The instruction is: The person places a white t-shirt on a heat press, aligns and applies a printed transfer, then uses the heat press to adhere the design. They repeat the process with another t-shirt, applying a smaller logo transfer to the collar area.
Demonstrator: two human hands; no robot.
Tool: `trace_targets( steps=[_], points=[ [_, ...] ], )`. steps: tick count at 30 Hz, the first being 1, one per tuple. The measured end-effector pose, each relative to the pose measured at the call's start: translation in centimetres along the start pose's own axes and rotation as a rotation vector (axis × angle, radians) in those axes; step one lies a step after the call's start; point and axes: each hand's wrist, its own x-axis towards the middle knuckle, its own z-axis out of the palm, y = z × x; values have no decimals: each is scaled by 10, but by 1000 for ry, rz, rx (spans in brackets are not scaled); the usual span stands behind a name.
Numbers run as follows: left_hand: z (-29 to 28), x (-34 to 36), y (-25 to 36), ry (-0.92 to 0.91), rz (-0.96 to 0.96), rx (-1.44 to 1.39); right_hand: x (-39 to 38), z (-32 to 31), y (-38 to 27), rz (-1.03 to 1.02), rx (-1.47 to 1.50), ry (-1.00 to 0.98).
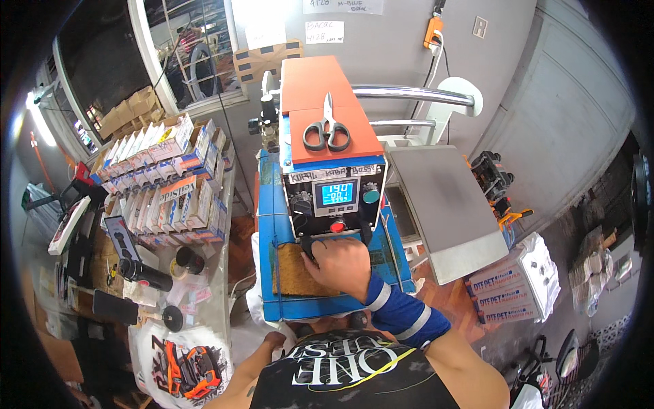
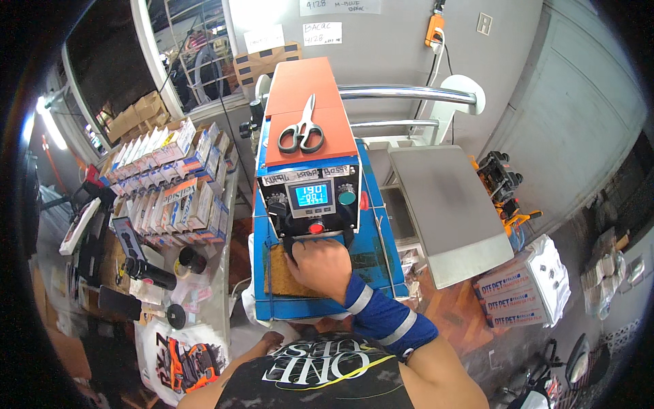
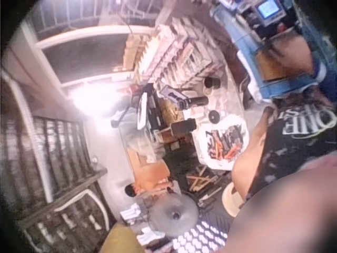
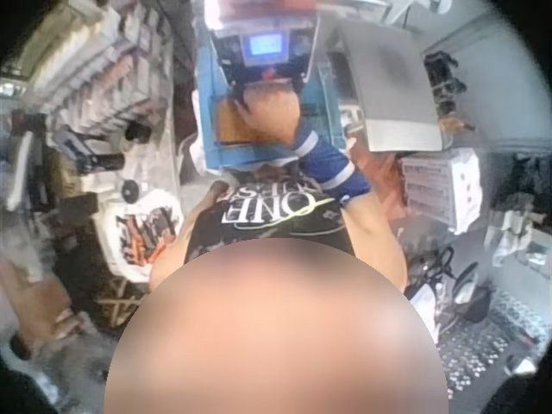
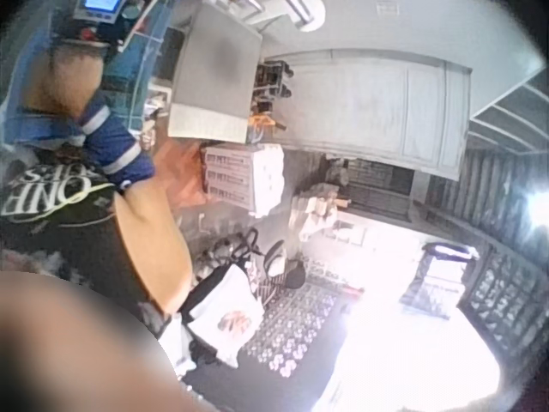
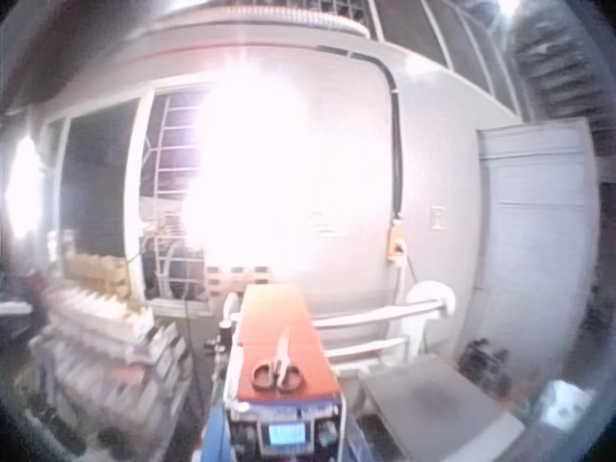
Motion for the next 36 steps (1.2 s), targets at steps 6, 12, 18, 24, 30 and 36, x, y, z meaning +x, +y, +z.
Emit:
trace_targets(
  steps=[6, 12, 18, 24, 30, 36],
  points=[
    [-2, -25, -19, 152, -463, -1083, 1, 0, 1, -1, 4, -5],
    [-47, -71, -34, 526, -845, -1895, -3, 2, 1, 52, 14, -49],
    [-123, -83, -53, 812, -780, -1924, -6, 9, 9, 39, 52, 35],
    [-209, -83, -107, 1226, -503, -1821, -1, 6, 7, -7, 19, 17],
    [-332, -62, -81, 1488, -434, -873, -1, -7, 20, -57, -51, -75],
    [-408, -4, -30, 1415, -255, -310, -24, -35, 67, -51, -178, -94]
  ],
)
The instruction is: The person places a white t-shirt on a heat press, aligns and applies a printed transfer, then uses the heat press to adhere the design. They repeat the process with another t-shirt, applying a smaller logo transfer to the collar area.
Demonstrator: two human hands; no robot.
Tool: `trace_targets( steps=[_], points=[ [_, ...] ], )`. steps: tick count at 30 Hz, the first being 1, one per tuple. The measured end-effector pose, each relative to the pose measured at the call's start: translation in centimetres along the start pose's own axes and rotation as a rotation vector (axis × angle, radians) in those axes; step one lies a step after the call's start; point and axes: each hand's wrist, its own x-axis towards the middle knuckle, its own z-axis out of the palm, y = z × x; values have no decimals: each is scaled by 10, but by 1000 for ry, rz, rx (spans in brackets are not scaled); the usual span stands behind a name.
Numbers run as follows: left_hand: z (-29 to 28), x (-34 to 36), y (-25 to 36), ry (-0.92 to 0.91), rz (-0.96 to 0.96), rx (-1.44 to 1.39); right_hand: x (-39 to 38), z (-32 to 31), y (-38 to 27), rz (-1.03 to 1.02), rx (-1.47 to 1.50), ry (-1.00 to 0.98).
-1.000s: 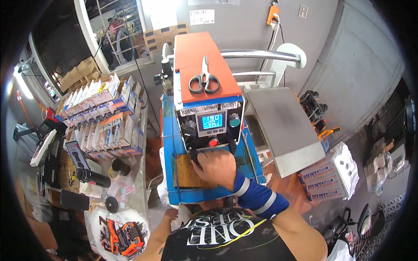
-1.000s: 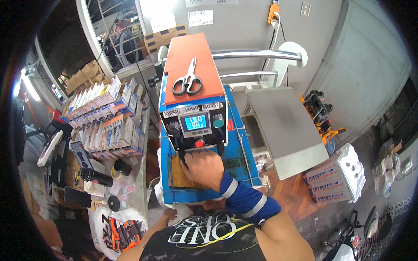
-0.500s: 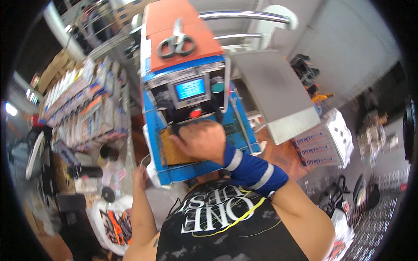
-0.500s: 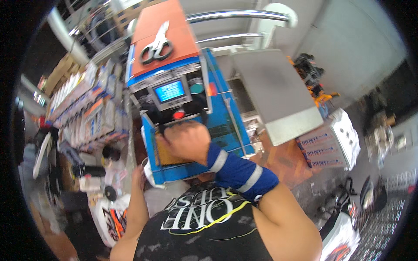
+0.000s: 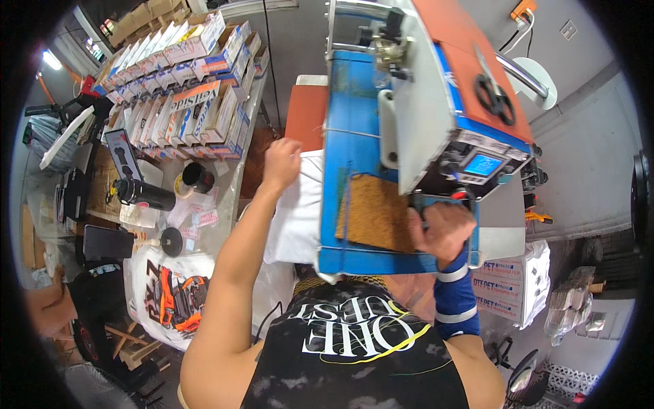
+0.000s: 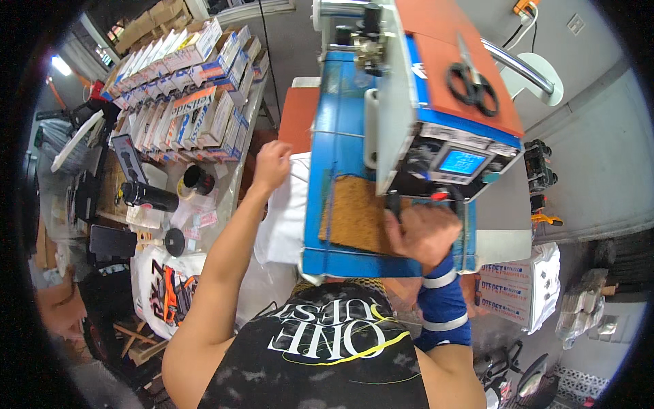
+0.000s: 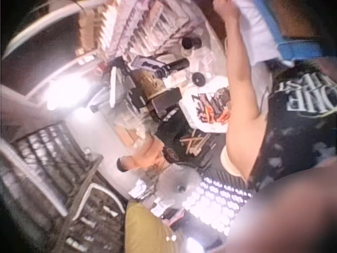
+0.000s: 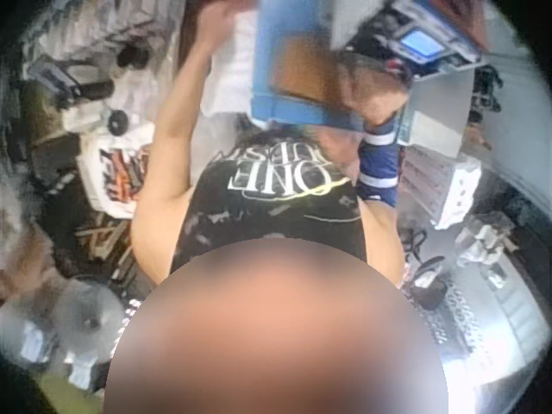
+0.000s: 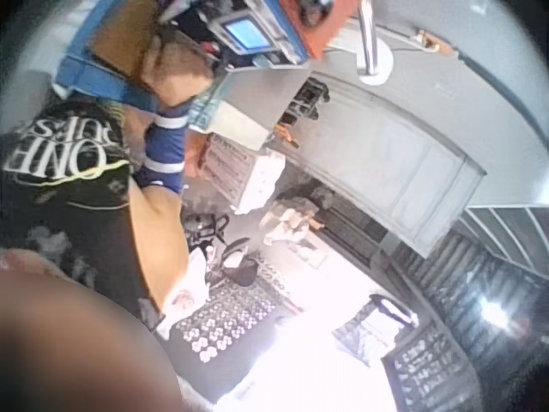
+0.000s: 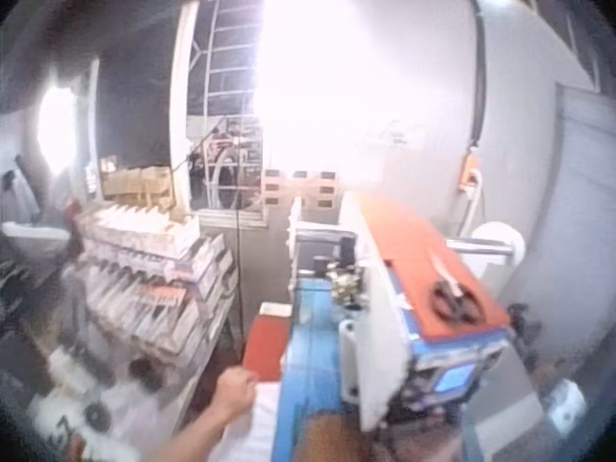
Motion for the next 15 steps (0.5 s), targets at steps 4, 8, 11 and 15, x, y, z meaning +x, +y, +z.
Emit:
trace_targets(
  steps=[4, 8, 11, 15],
  points=[
    [47, 15, 44, 63, 135, 223, -25, -19, 47, 55, -2, 1],
    [65, 31, 63, -243, -89, 65, -54, -39, 93, 165, -106, 28],
    [72, 48, 64, -399, -146, -64, -76, -52, 122, 320, -203, 40],
    [73, 55, 66, -659, -7, 18, -102, -64, 159, 529, -260, 8]
  ],
)
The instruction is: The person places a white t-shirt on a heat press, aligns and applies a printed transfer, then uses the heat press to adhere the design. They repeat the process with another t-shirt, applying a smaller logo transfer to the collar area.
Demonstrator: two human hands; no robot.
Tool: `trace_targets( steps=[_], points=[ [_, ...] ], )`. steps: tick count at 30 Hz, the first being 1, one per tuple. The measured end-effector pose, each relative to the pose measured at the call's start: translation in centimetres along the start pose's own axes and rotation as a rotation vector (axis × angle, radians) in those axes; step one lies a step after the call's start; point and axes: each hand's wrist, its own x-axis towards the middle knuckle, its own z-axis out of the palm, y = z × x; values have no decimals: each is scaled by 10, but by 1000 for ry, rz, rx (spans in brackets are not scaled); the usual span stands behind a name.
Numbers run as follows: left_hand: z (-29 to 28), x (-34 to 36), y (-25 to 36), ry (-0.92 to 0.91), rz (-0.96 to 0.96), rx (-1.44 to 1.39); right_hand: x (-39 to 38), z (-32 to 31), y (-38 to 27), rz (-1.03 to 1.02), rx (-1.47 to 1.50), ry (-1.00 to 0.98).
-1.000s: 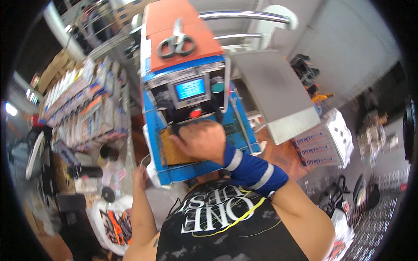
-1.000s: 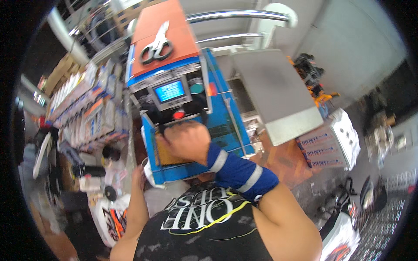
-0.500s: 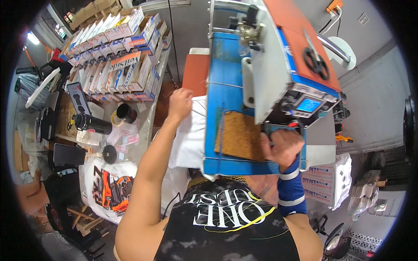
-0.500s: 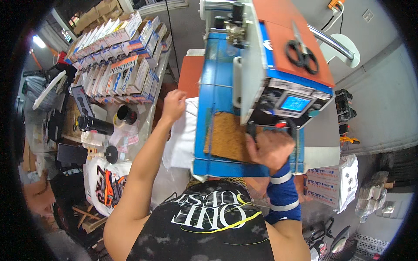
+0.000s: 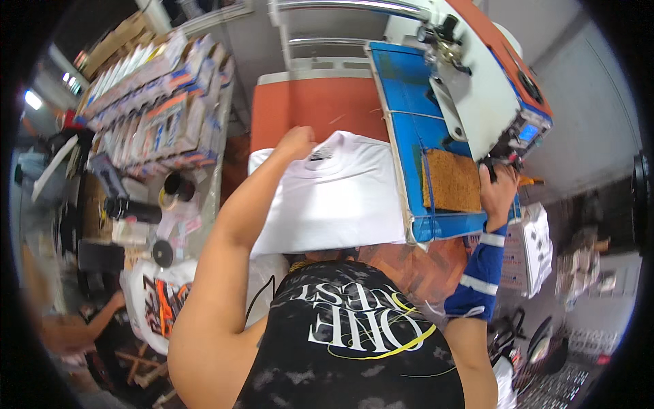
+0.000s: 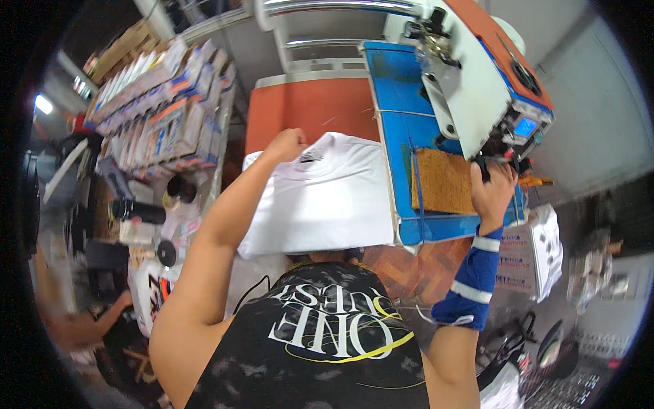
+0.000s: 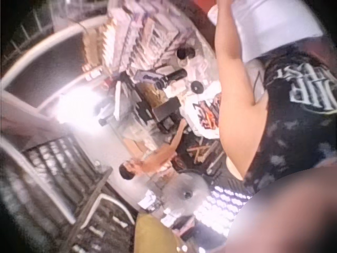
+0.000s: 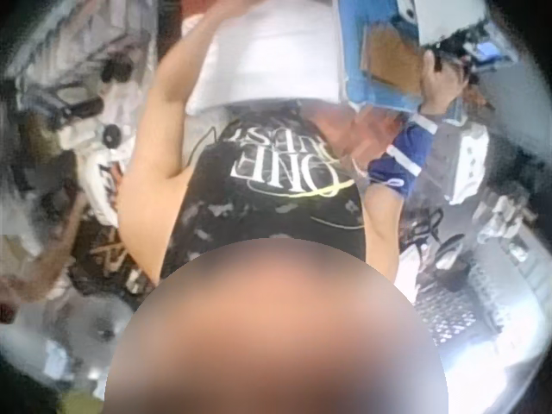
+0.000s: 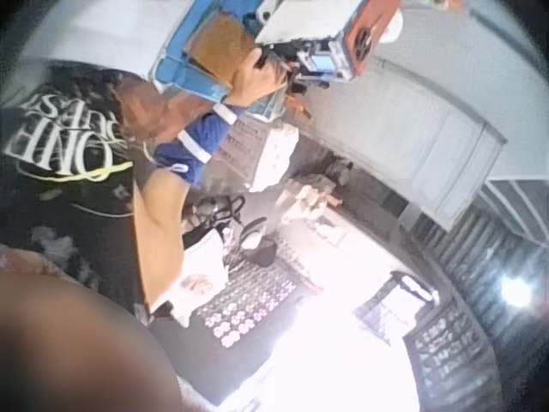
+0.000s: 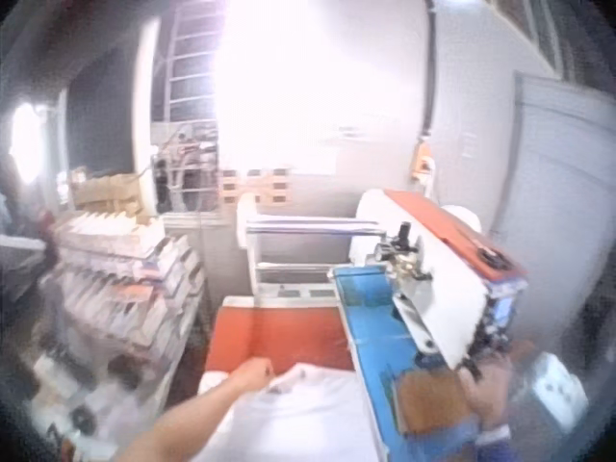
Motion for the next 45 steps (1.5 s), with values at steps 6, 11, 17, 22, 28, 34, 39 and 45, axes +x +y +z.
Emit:
trace_targets(
  steps=[6, 11, 17, 22, 28, 34, 39, 45],
  points=[
    [-52, 11, 34, 77, -222, -528, 10, 2, 63, 83, -26, 58],
    [-63, 32, 159, 109, 56, -569, 15, 2, 98, 126, -75, 15],
    [24, 46, 318, -215, 88, -1157, 9, 3, 140, -28, -75, 87],
    [-13, 13, 160, 75, 387, -945, 19, -7, 118, 118, -225, 229],
    [-42, -66, -46, 613, -234, -226, 3, 111, -55, 45, 403, 31],
    [-31, -95, -49, 283, -141, 224, 5, 244, -111, 14, 224, -512],
    [-76, -123, -44, 466, 10, -272, 34, 186, -82, -10, 520, -520],
    [-145, -176, -13, 193, -25, -189, 43, 81, -64, 157, 613, -681]
  ],
)
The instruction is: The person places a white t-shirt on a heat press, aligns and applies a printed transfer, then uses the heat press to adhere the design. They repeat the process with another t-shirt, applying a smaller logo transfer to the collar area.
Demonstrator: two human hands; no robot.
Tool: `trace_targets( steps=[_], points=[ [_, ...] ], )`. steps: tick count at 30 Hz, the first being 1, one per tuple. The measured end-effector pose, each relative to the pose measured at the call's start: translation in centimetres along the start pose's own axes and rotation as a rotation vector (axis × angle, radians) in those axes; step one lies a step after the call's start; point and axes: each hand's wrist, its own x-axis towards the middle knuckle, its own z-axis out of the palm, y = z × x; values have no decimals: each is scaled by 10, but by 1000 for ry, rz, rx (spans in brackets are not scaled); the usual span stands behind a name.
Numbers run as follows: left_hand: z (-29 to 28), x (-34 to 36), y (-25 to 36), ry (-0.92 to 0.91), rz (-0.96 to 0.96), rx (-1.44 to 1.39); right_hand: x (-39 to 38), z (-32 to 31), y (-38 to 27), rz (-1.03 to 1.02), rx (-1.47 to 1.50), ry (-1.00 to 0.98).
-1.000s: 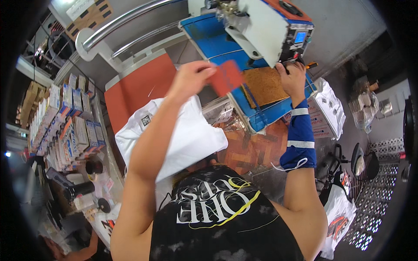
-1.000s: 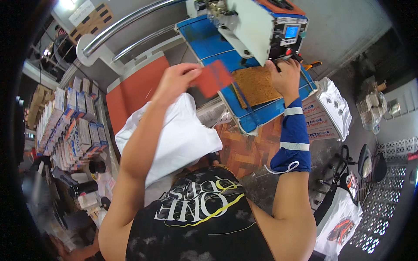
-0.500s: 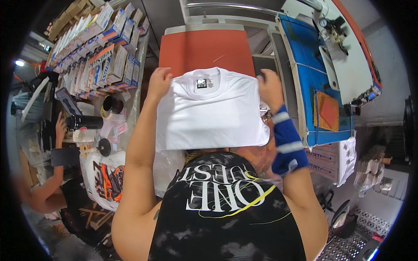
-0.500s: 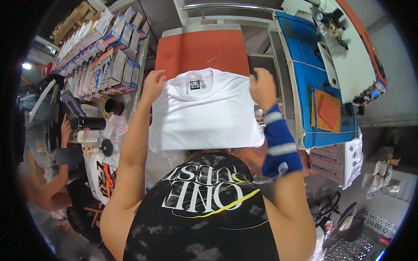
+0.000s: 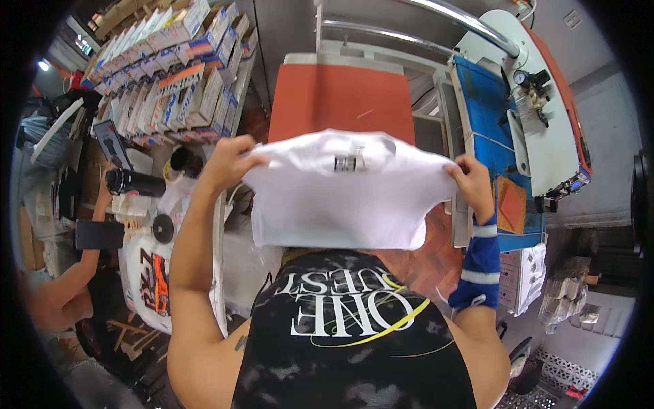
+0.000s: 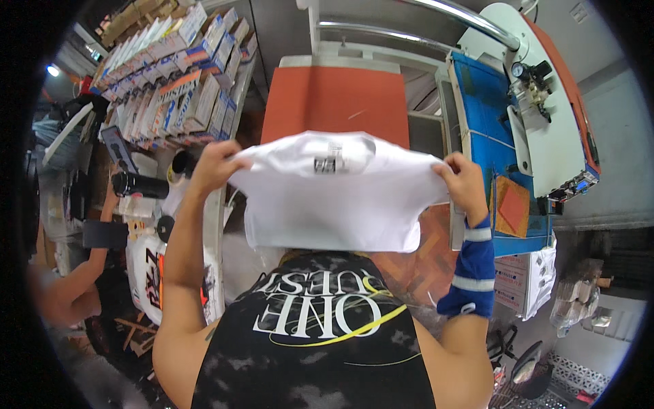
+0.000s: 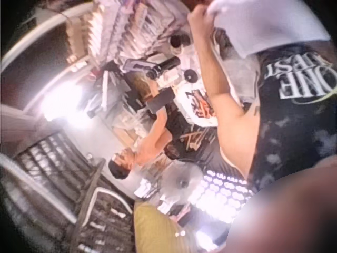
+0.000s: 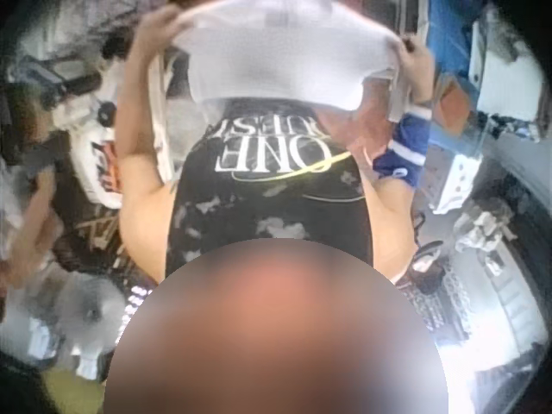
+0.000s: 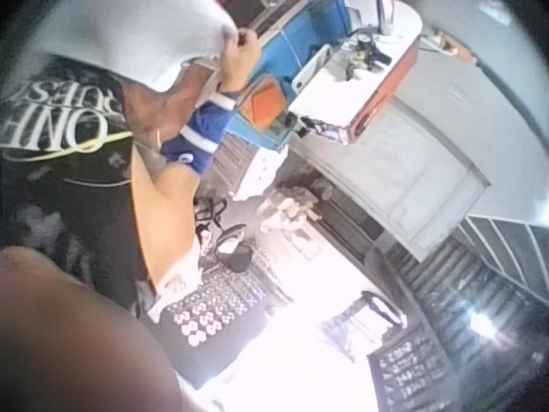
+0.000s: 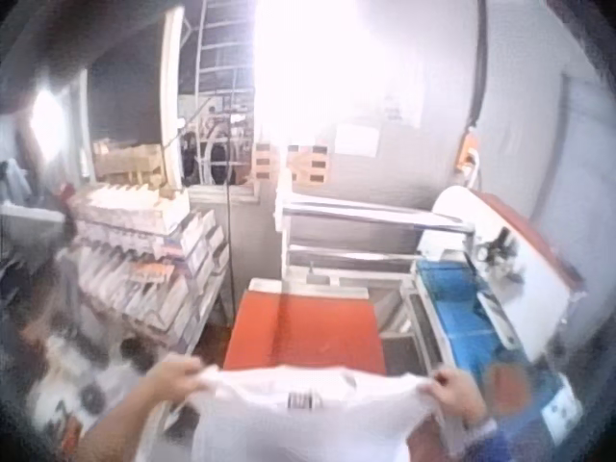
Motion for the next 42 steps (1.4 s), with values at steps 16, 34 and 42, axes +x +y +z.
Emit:
trace_targets(
  steps=[16, 34, 42],
  points=[
    [-69, 182, -42, 418, -134, 105, 199, -63, -33, -155, -405, 280],
    [80, 331, -186, 739, -335, -155, 376, 123, 82, 333, -170, 389],
    [188, 320, -77, 319, 299, 330, 315, 240, -13, -477, -371, 244]
  ],
)
